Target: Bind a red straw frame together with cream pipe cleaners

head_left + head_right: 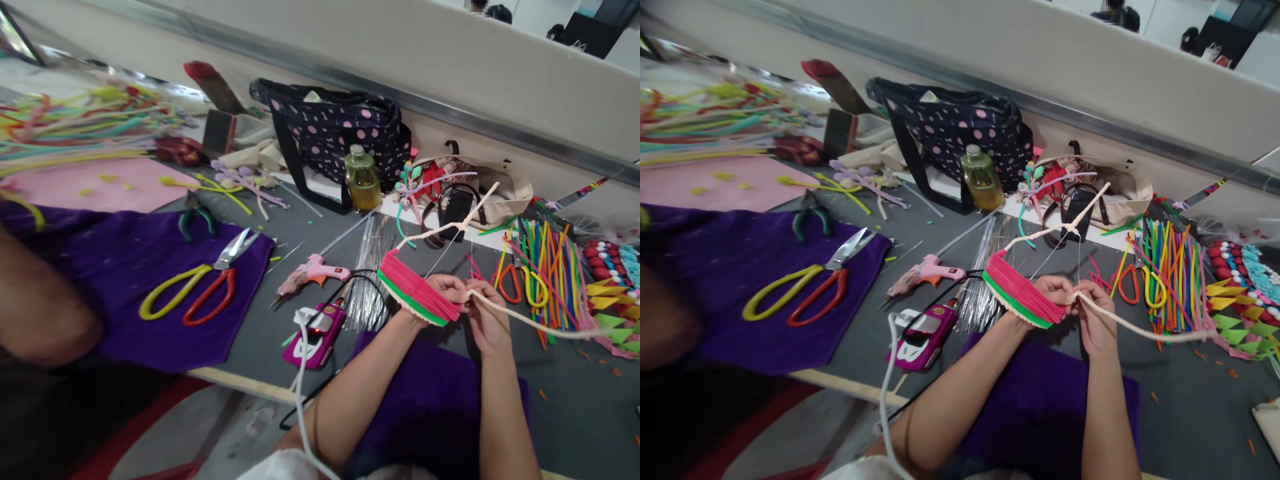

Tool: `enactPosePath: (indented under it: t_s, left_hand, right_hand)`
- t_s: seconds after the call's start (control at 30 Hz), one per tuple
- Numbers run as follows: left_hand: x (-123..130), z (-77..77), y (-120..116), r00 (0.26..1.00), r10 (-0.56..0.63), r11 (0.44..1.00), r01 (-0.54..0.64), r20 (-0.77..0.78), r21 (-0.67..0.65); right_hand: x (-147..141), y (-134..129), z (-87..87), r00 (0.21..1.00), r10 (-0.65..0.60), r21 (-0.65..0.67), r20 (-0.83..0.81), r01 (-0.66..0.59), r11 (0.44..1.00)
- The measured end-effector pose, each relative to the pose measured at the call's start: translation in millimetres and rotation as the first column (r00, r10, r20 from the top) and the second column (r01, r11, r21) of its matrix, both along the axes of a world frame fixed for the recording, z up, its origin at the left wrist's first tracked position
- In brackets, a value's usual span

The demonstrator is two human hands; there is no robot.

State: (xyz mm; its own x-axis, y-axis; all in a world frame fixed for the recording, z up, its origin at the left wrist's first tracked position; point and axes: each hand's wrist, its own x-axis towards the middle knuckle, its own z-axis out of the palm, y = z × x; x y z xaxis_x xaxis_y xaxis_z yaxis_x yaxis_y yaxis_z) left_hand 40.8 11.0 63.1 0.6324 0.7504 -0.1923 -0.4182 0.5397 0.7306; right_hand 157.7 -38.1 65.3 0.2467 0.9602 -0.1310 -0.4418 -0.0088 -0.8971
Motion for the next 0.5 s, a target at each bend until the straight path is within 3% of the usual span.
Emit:
enactPosePath:
  t_s: [0.2, 0.3, 0.5]
  left_hand:
    - [1.4, -0.8, -0.1, 0.998, 0.057, 0.998, -0.055, -0.033, 0.038]
    - [2.7, -2.7, -0.3, 0.990, 0.109, 0.991, -0.101, -0.090, 0.086]
    - [5.0, -9.5, -1.0, 0.967, 0.208, 0.958, -0.171, -0.146, 0.232]
  right_hand:
    - [-4.9, 1.0, -1.3, 0.999, -0.030, 0.023, 0.034, 0.029, 0.999]
    - [-6.2, 2.8, -6.8, 0.991, -0.105, 0.034, 0.081, 0.103, 0.994]
    - [-2.5, 5.1, -18.7, 0.930, -0.219, 0.069, 0.294, 0.208, 0.976]
